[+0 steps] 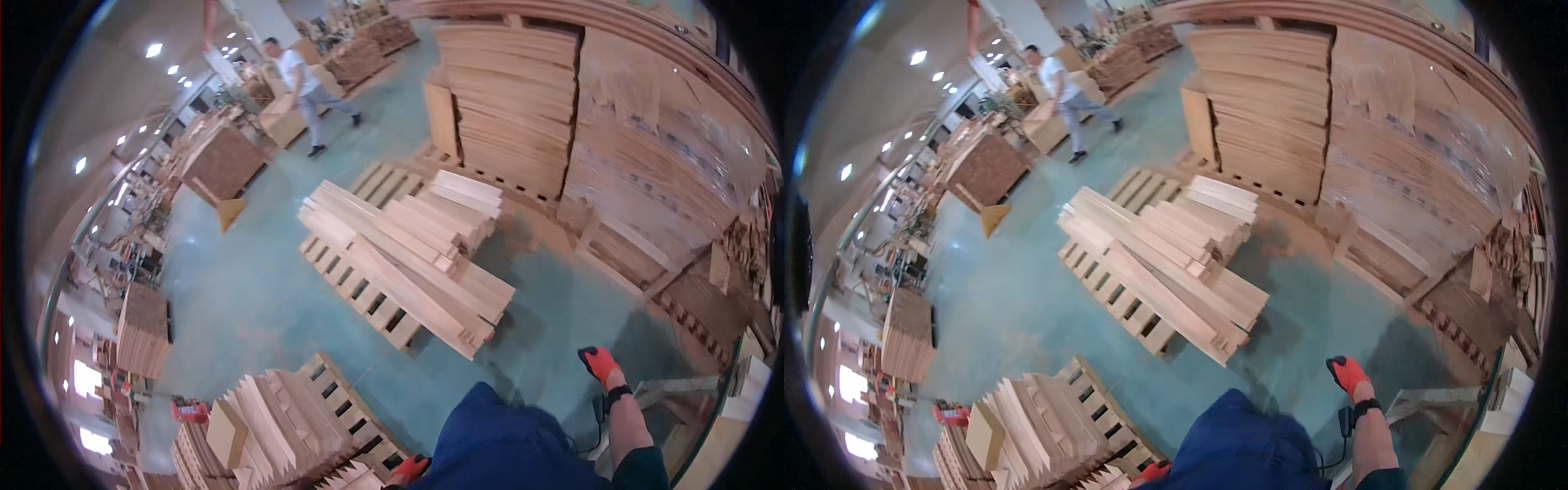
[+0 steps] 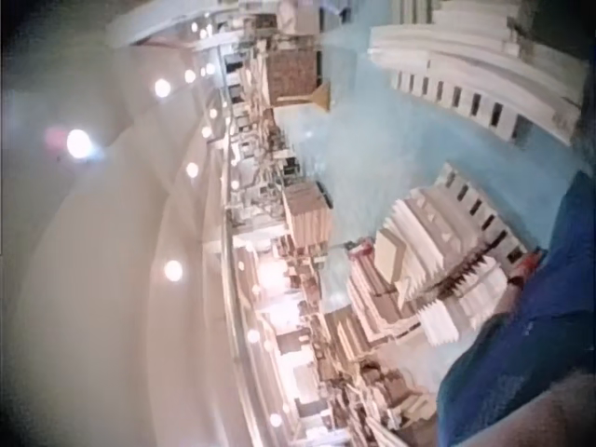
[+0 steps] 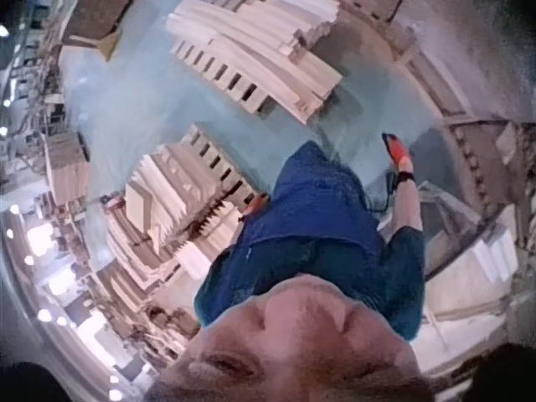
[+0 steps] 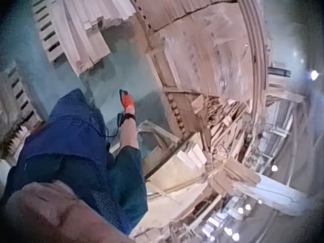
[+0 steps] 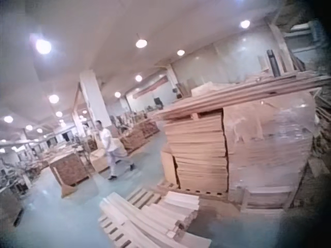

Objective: The person picks up stacks of wooden planks from the floor and places them onto a workbench. They arrange the planks into neat piles, occasionally using a metal measuring tool to check the dimensions of the wood.

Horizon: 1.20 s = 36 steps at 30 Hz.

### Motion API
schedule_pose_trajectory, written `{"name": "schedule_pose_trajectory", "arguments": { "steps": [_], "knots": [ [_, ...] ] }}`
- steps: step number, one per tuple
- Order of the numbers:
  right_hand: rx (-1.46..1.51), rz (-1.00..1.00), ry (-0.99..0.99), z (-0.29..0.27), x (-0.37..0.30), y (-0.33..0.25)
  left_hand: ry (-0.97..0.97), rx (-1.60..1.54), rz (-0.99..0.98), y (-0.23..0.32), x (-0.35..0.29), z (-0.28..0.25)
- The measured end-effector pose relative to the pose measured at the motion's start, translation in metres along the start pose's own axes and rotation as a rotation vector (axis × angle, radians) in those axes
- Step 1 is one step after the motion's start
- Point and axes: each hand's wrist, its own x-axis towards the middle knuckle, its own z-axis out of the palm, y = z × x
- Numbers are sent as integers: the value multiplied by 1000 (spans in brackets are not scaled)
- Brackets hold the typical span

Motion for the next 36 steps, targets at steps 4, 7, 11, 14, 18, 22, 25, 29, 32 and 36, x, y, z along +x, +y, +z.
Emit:
{"name": "schedule_pose_trajectory", "arguments": {
  "steps": [4, 7, 11, 14, 18, 22, 25, 29, 32, 36],
  "knots": [
    [79, -105, 67, 5, 48, 39, -58, 80, 15, 52, 61, -31],
    [179, 63, -137, 0, 66, 77, 80, -47, 71, 158, 63, -84],
    [-720, -77, -188, -5, 76, 186, 287, -100, 187, 238, 113, -126],
    [-681, 114, -264, -66, 141, 196, 349, -312, 89, 363, 103, -158],
    [-642, 139, -414, -152, 203, 209, 326, -431, -29, 432, 118, -110],
    [-467, 36, -267, -263, 352, 117, 189, -674, -52, 538, 119, -133],
    [-613, 111, -124, -314, 467, -15, 122, -1131, -139, 574, 126, -147],
    [-163, -153, -61, -333, 617, -131, 81, -1510, -97, 611, 177, -177],
    [-163, -358, -166, -311, 654, -259, 66, -1779, -62, 621, 236, -180],
    [-395, -523, -280, -253, 667, -372, 38, -1980, -97, 650, 288, -209]
  ]
}}
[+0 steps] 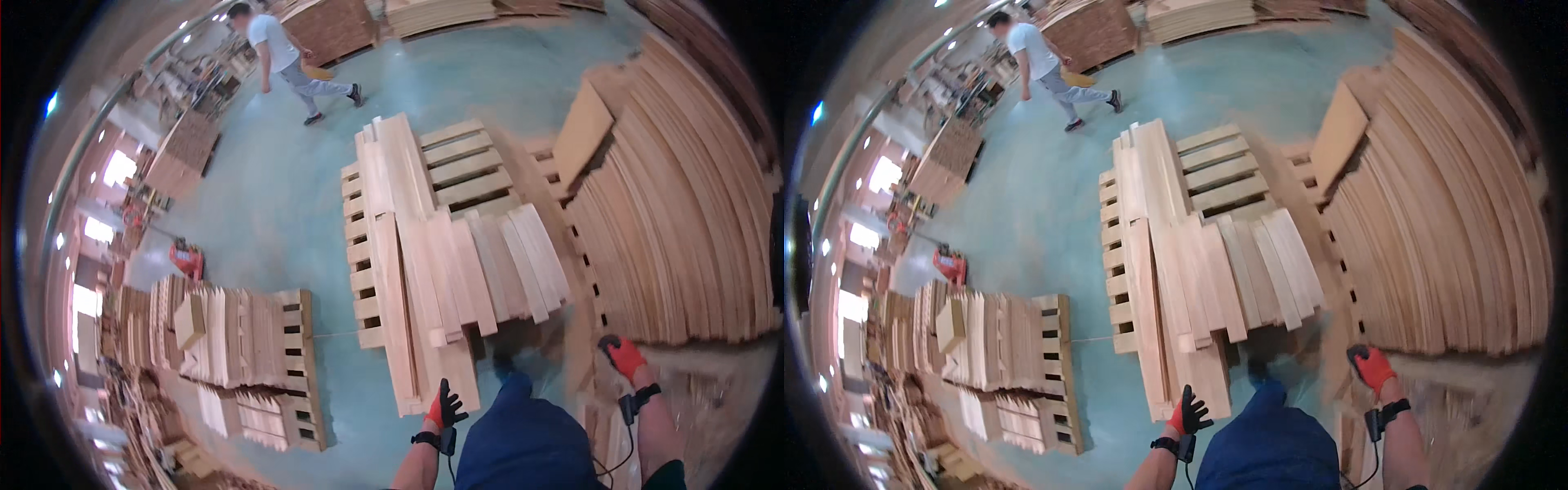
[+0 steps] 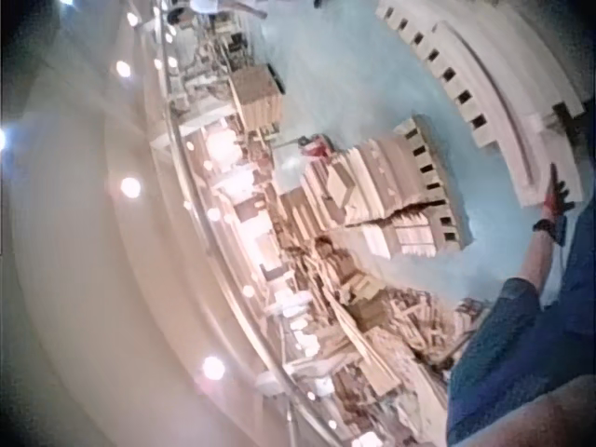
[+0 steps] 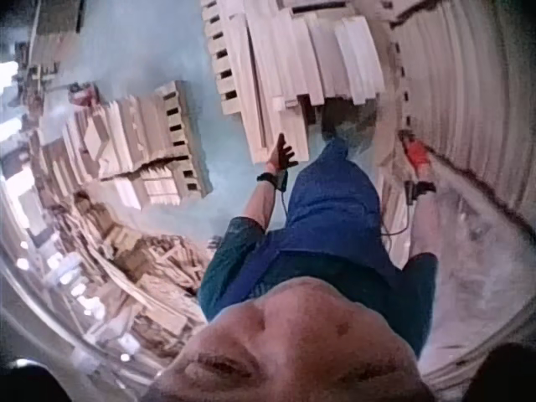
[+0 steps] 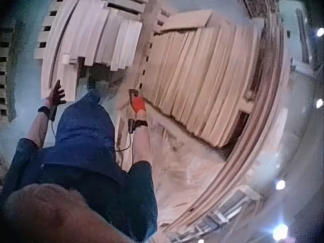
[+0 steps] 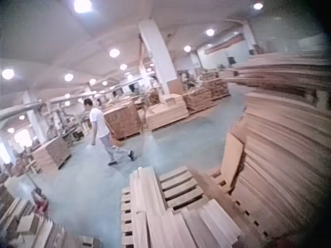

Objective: The person picks up stacks of wooden planks from the floor and places them onto a workbench. They arrange the planks into neat piles, occasionally using a metal measuring tool to check the dimensions of the wood.

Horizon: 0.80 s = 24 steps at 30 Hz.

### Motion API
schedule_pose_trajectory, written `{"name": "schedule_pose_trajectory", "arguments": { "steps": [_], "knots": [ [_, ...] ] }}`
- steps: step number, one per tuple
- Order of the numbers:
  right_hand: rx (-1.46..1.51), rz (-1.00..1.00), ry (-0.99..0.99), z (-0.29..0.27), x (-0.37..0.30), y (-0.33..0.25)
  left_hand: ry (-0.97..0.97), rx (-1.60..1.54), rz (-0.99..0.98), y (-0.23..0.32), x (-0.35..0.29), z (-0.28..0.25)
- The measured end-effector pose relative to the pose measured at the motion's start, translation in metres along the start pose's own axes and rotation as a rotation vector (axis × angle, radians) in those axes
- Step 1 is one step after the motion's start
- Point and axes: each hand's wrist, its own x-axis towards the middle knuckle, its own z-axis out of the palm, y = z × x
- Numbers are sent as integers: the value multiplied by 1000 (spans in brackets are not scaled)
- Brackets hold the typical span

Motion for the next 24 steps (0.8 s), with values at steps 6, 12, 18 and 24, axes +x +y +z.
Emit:
{"name": "schedule_pose_trajectory", "arguments": {
  "steps": [6, 12, 18, 24],
  "knots": [
    [62, -38, -402, 26, 113, -112, 18, -341, 23, 4, 44, 59],
    [175, -120, -423, 132, 338, -147, 63, -547, 56, -8, 107, 82],
    [-113, -386, -427, 235, 517, -241, 226, -535, 139, -56, 186, 93],
    [-215, -523, -565, 319, 624, -267, 352, -478, 208, -42, 225, 107]
  ]
}}
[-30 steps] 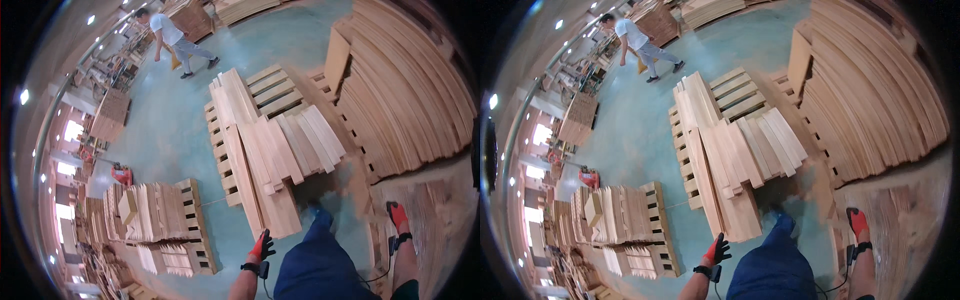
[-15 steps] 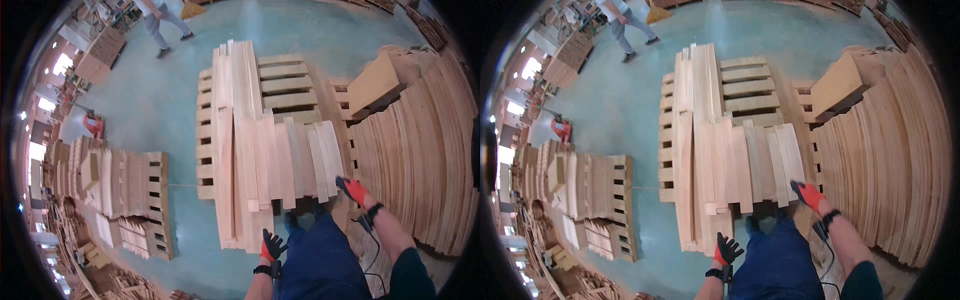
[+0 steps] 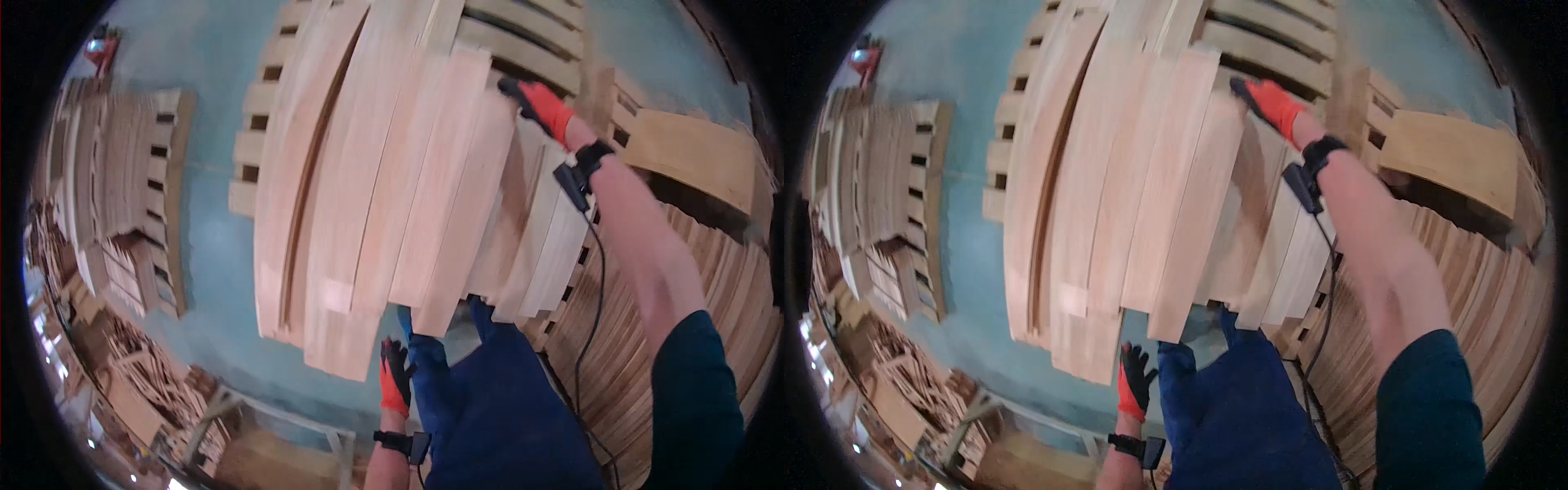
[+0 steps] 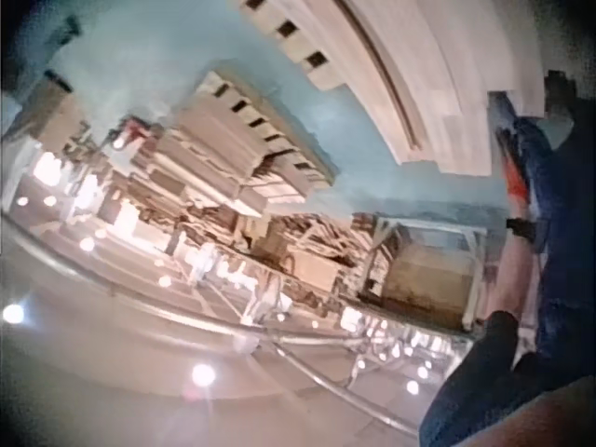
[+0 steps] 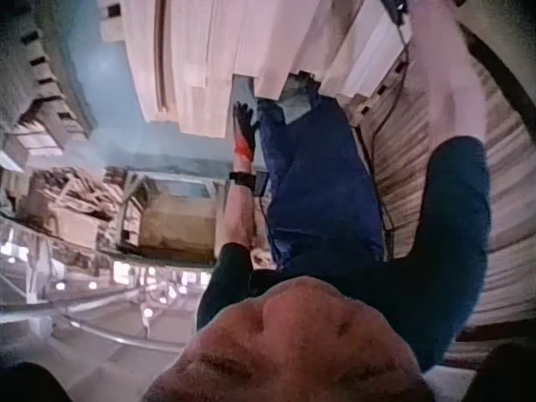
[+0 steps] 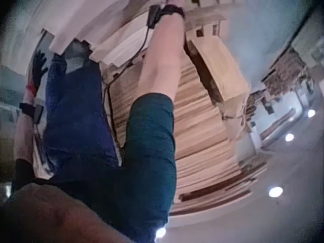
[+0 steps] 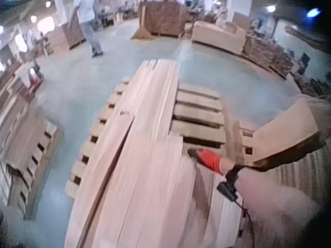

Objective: The person picks up stacks of wooden planks from the floor and places them onto a workbench. They arrange the planks into neat piles, occasionally using a metal measuring tool to check the dimensions of the wood.

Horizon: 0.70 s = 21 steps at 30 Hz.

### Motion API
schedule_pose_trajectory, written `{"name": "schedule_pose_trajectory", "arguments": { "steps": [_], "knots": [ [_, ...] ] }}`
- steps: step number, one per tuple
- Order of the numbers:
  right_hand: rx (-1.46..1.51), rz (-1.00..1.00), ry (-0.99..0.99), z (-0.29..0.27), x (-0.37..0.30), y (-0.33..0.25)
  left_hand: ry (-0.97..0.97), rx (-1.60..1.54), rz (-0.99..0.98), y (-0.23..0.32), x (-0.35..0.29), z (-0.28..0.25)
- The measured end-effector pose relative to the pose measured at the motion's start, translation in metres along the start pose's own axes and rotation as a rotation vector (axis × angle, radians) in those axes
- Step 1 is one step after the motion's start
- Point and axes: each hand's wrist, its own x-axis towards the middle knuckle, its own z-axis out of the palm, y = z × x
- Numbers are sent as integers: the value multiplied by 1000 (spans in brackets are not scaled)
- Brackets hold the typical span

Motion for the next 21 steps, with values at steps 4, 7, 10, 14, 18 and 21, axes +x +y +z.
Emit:
{"name": "schedule_pose_trajectory", "arguments": {
  "steps": [4, 7, 10, 14, 18, 21],
  "knots": [
    [-112, -293, -273, -4, 22, 2, -195, -234, 105, -19, 10, 35],
    [-259, -600, -420, -23, 44, 5, -154, -194, 198, -46, 25, 60],
    [-396, -874, -487, -30, 62, -5, -49, -327, 236, -44, 25, 86],
    [-734, -906, -561, -39, 72, 0, -91, -635, 263, -4, 26, 99],
    [-711, -901, -560, -35, 73, 13, 40, 379, 534, 33, 34, 93],
    [-699, -890, -562, -34, 67, 21, -12, -450, 426, 45, 33, 114]
  ]
}}
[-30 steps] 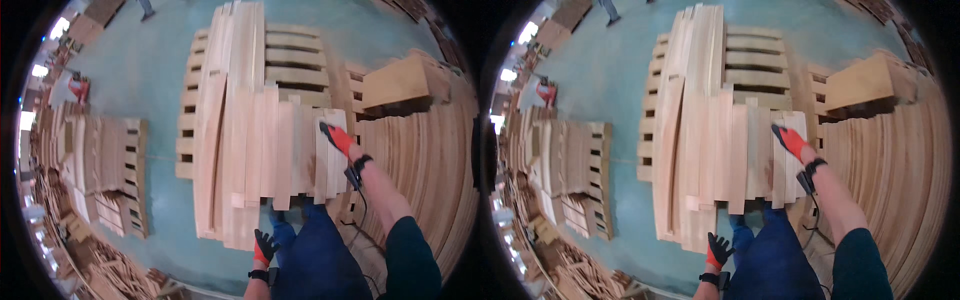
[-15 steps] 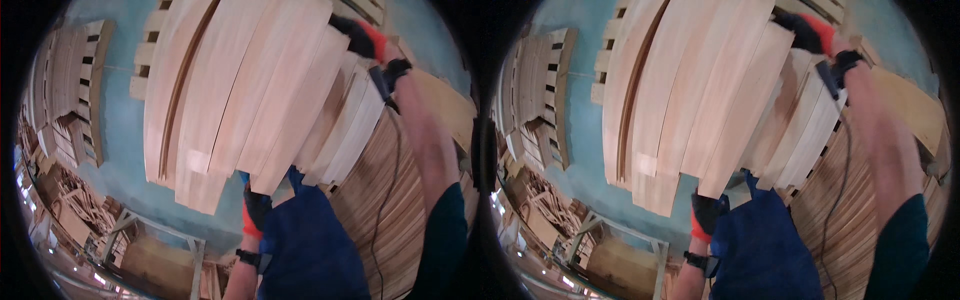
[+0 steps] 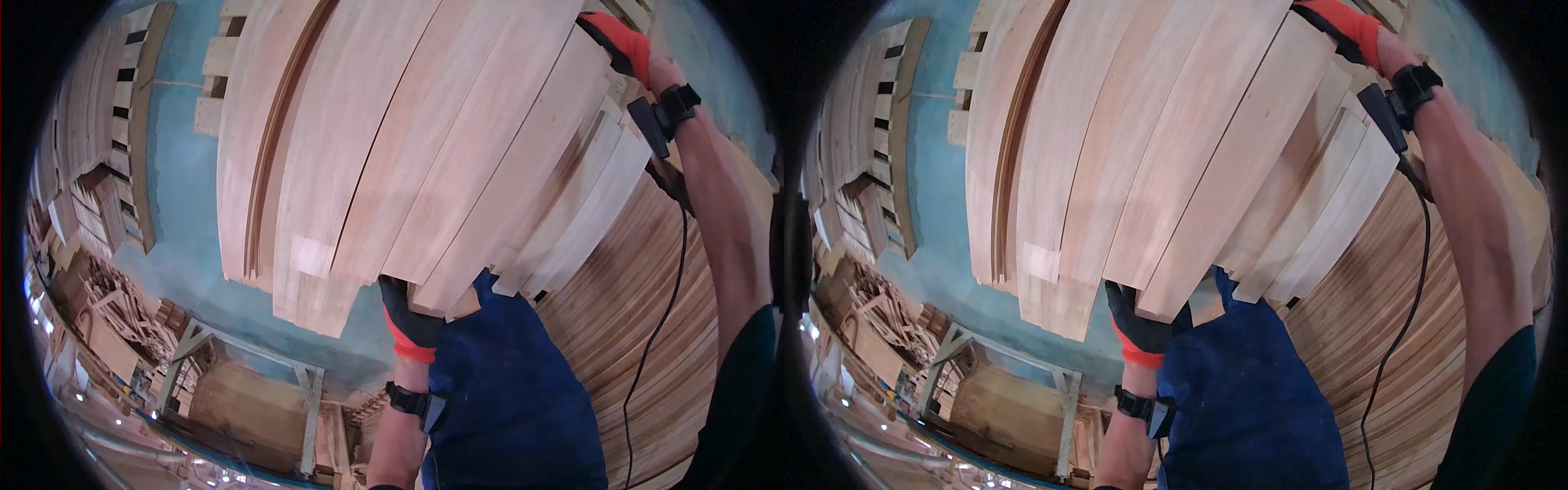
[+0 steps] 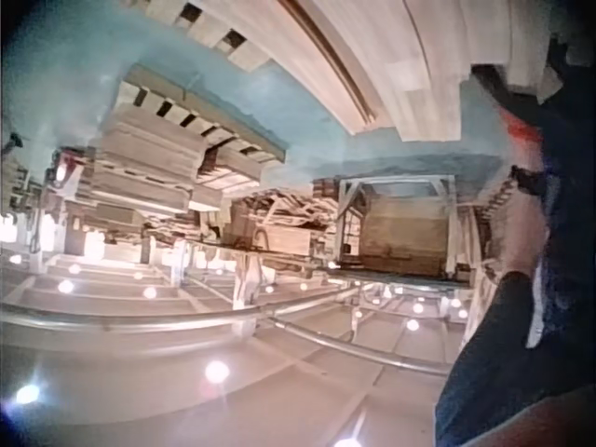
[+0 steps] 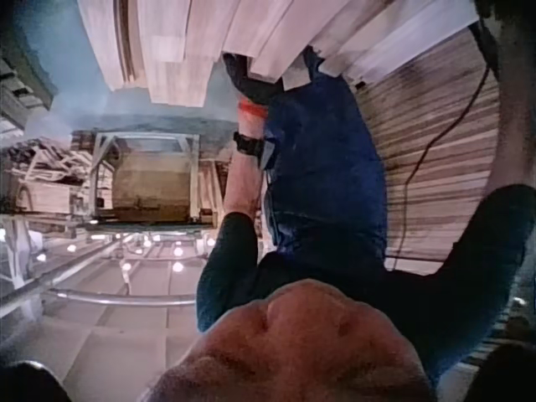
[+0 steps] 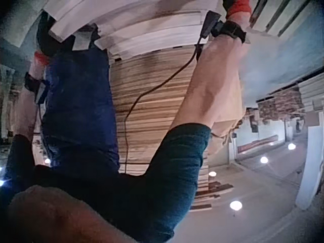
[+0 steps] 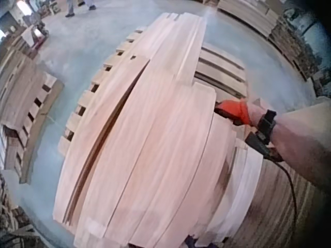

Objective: The person picks up stacks of wooden planks from the floor and places them onto a workbench. They arrange the planks into neat piles, occasionally using a metal measuring tool to check the dimensions of the wood.

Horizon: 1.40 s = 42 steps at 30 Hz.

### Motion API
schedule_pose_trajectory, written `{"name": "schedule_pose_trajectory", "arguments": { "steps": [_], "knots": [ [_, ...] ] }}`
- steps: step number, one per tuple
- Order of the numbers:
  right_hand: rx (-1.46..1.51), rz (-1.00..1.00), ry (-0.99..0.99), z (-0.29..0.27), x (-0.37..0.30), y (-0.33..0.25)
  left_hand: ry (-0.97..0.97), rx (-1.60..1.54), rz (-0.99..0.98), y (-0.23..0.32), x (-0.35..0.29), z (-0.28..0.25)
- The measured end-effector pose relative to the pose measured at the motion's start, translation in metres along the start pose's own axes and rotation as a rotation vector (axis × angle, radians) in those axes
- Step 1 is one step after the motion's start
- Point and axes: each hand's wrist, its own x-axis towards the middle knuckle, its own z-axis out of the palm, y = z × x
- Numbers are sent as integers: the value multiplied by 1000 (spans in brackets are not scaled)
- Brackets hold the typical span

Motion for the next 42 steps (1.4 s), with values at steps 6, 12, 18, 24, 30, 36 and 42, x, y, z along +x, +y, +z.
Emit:
{"name": "schedule_pose_trajectory", "arguments": {
  "steps": [6, 12, 18, 24, 30, 36, 42],
  "knots": [
    [23, 37, 23, 5, -14, 9, -79, 748, 289, 0, -4, 6],
    [99, 89, 84, 23, -48, 8, 51, 26, -77, -6, -11, 1],
    [272, 195, 169, 43, -102, -27, 51, 333, -69, -37, -39, -34],
    [677, 597, 208, 90, -152, -85, 139, 12, -244, -25, -27, -36],
    [952, 573, 342, 121, -162, -88, 55, 144, -122, -22, -17, -49],
    [848, 539, 335, 121, -174, -91, -51, 382, -21, -29, -5, -57],
    [771, 662, 320, 131, -210, -163, -20, 10, -214, -13, -40, -85]
  ]
}}
